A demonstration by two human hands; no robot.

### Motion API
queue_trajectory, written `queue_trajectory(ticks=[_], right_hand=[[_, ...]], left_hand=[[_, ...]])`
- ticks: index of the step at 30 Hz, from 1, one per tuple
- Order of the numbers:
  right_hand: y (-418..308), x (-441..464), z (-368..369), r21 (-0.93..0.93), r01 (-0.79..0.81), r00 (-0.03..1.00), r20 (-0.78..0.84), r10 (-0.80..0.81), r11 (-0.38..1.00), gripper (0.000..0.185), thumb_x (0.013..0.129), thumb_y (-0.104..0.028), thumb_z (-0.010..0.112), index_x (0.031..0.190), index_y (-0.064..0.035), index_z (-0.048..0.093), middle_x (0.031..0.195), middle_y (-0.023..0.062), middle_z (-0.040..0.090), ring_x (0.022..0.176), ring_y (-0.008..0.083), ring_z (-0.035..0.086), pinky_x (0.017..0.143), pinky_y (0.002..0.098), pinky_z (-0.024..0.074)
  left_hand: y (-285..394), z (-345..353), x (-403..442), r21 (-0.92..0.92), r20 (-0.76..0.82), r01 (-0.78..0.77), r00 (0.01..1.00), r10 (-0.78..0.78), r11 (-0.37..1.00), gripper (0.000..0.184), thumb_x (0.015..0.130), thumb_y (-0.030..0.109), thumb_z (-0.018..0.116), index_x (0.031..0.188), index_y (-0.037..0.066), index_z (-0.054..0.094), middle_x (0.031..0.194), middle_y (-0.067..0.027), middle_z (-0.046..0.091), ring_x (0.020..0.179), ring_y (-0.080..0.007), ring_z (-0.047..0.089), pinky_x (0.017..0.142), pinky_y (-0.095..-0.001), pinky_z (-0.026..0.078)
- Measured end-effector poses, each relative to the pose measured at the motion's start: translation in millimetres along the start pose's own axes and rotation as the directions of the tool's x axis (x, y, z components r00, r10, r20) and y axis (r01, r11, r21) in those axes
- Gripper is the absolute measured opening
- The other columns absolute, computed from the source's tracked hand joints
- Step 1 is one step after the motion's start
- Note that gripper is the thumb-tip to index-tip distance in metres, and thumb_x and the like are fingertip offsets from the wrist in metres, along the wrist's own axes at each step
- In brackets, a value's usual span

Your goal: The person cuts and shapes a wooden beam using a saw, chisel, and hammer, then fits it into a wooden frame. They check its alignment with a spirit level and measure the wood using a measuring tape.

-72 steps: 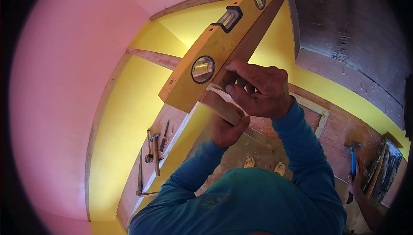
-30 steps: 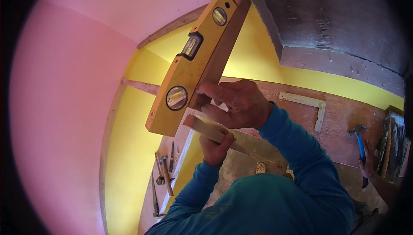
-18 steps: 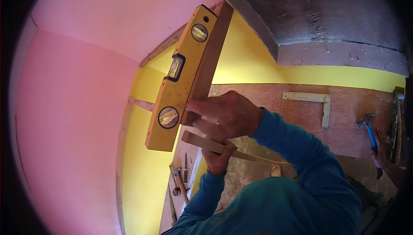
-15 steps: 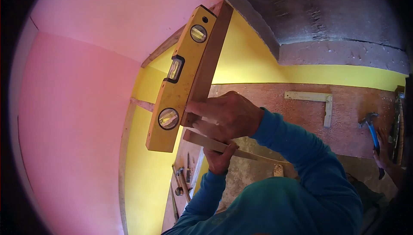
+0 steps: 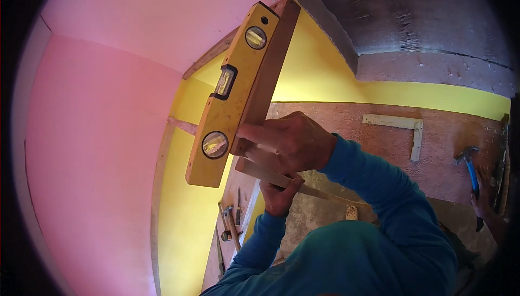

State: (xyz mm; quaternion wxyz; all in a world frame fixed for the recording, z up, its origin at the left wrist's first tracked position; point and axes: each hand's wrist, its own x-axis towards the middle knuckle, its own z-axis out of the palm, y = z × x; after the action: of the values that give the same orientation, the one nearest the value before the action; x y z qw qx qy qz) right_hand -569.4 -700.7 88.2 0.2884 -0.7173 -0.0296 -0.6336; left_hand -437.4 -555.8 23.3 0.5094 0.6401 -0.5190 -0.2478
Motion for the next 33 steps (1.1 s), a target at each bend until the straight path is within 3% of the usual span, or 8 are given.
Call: queue_trajectory(ticks=[3, 9, 12, 17, 20, 23, 30, 33], right_hand=[[-2, 1, -1, -0.002, -0.006, 1.000, 0.000, 0.006, 1.000, 0.040, 0.085, -0.024, 0.061, 0.121, -0.0097, 0.052, 0.102, 0.0154, 0.066, 0.067, 0.0323, 0.067, 0.061, 0.0394, 0.0573], [-2, 1, 0, -0.008, -0.008, 1.000, -0.012, 0.008, 1.000, 0.041, 0.082, -0.022, 0.065, 0.119, -0.0093, 0.054, 0.096, 0.0136, 0.067, 0.069, 0.0303, 0.067, 0.061, 0.0373, 0.0572], [-3, 2, 2, -0.020, -0.021, 0.999, -0.030, 0.020, 1.000, 0.044, 0.075, -0.017, 0.072, 0.115, -0.0084, 0.058, 0.089, 0.0094, 0.069, 0.072, 0.0257, 0.068, 0.061, 0.0333, 0.0567], [0, -1, 1, -0.003, -0.042, 0.999, 0.027, 0.042, 0.999, 0.042, 0.084, -0.021, 0.063, 0.123, -0.0106, 0.052, 0.098, 0.0145, 0.067, 0.070, 0.0303, 0.068, 0.063, 0.0377, 0.0573], [-4, 3, -2, 0.019, 0.000, 1.000, -0.015, 0.001, 1.000, 0.042, 0.083, -0.018, 0.063, 0.123, -0.0100, 0.052, 0.095, 0.0141, 0.067, 0.070, 0.0293, 0.068, 0.062, 0.0365, 0.0569], [-2, 4, 4, -0.032, 0.083, 0.989, -0.117, -0.086, 0.996, 0.048, 0.074, -0.010, 0.070, 0.120, -0.0075, 0.056, 0.080, 0.0098, 0.068, 0.064, 0.0192, 0.066, 0.056, 0.0303, 0.0544], [-6, 5, -1, -0.041, 0.033, 0.997, -0.067, -0.035, 0.999, 0.046, 0.074, -0.010, 0.071, 0.118, -0.0067, 0.057, 0.074, 0.0079, 0.065, 0.059, 0.0175, 0.063, 0.053, 0.0300, 0.0521], [-7, 6, -1, -0.047, 0.030, 0.997, -0.069, -0.033, 0.998, 0.046, 0.074, -0.009, 0.071, 0.117, -0.0067, 0.058, 0.073, 0.0076, 0.064, 0.058, 0.0172, 0.062, 0.052, 0.0296, 0.0513]], left_hand=[[6, 10, 1, -0.150, -0.059, -0.013, 0.998, 0.004, 0.989, 0.009, 0.069, 0.002, 0.072, 0.075, 0.000, 0.064, 0.069, -0.0055, 0.063, 0.064, -0.0133, 0.060, 0.060, -0.0262, 0.049], [0, 9, 0, -0.126, -0.067, 0.001, 0.998, -0.010, 0.992, 0.010, 0.070, 0.001, 0.072, 0.076, 0.000, 0.064, 0.069, -0.0040, 0.062, 0.065, -0.0115, 0.059, 0.059, -0.0256, 0.047], [-3, 4, -2, -0.006, -0.003, 0.030, 1.000, -0.030, 1.000, 0.012, 0.072, 0.000, 0.064, 0.082, -0.003, 0.059, 0.075, -0.0110, 0.062, 0.070, -0.0214, 0.064, 0.069, -0.0348, 0.053], [3, 9, 0, -0.038, 0.010, 0.019, 1.000, -0.019, 0.999, 0.011, 0.072, 0.000, 0.064, 0.082, -0.002, 0.059, 0.075, -0.0095, 0.062, 0.069, -0.0195, 0.063, 0.067, -0.0334, 0.052], [1, 7, 1, -0.086, 0.020, 0.008, 1.000, -0.007, 0.996, 0.010, 0.072, 0.001, 0.064, 0.081, 0.000, 0.059, 0.074, -0.0087, 0.061, 0.069, -0.0186, 0.062, 0.066, -0.0325, 0.052], [1, 6, 1, -0.092, 0.042, 0.008, 0.999, -0.004, 0.996, 0.010, 0.073, 0.001, 0.064, 0.081, 0.000, 0.058, 0.073, -0.0082, 0.061, 0.069, -0.0178, 0.062, 0.066, -0.0313, 0.052], [6, 10, 3, -0.145, 0.034, 0.003, 0.999, 0.002, 0.989, 0.012, 0.072, 0.002, 0.066, 0.081, 0.000, 0.059, 0.073, -0.0076, 0.061, 0.067, -0.0159, 0.061, 0.063, -0.0285, 0.051], [8, 7, 5, -0.065, 0.085, -0.014, 0.996, 0.019, 0.998, 0.013, 0.071, 0.002, 0.067, 0.081, -0.001, 0.059, 0.072, -0.0075, 0.061, 0.066, -0.0153, 0.061, 0.061, -0.0275, 0.050]])
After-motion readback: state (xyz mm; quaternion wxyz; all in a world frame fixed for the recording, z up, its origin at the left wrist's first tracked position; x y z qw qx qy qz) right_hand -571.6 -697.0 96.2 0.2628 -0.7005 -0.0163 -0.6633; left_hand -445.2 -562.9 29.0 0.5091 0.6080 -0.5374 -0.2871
